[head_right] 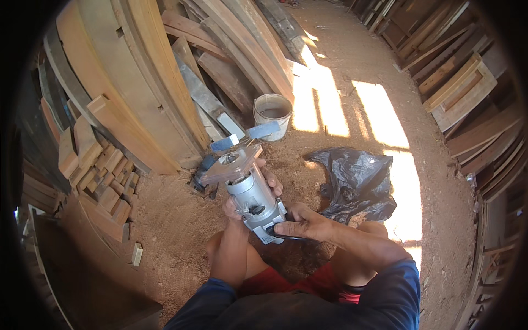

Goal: The person secures a bit into a handheld router while sitting on the floor, first tightening a knob by hand and then using a wrench to tighten the collet nut.

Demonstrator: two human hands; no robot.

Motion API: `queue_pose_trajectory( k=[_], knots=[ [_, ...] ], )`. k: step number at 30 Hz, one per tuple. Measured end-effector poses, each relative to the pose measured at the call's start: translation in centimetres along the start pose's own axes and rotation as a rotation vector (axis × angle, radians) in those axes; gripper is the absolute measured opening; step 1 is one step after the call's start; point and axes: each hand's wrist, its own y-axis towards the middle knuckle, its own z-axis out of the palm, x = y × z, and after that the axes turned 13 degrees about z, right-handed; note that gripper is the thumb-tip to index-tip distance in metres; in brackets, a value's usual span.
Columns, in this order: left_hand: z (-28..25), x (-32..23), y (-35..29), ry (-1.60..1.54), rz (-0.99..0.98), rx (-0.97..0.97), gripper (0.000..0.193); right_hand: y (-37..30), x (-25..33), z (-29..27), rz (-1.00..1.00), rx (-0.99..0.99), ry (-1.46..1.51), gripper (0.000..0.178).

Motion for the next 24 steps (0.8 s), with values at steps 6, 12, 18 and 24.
queue_pose_trajectory(
  k=[6, 12, 18, 24],
  knots=[
    [1.0, -1.6, 3.2, 0.32, -0.113, 0.136, 0.102, -1.8, 1.2, 1.9, -0.057, -0.271, 0.083, 0.057],
    [-0.6, 0.4, 1.2, 0.228, -0.093, 0.068, 0.075, -1.8, 0.2, 4.5, -0.055, -0.606, -0.181, 0.069],
    [1.0, -1.7, -0.3, -0.056, -0.079, -0.131, 0.07, -2.8, 2.7, 6.0, 0.032, -0.526, -0.525, 0.07],
    [0.8, -2.4, 0.1, -0.211, -0.043, 0.071, 0.078, -5.7, 5.9, 6.8, 0.128, -0.547, -0.762, 0.065]
  ],
)
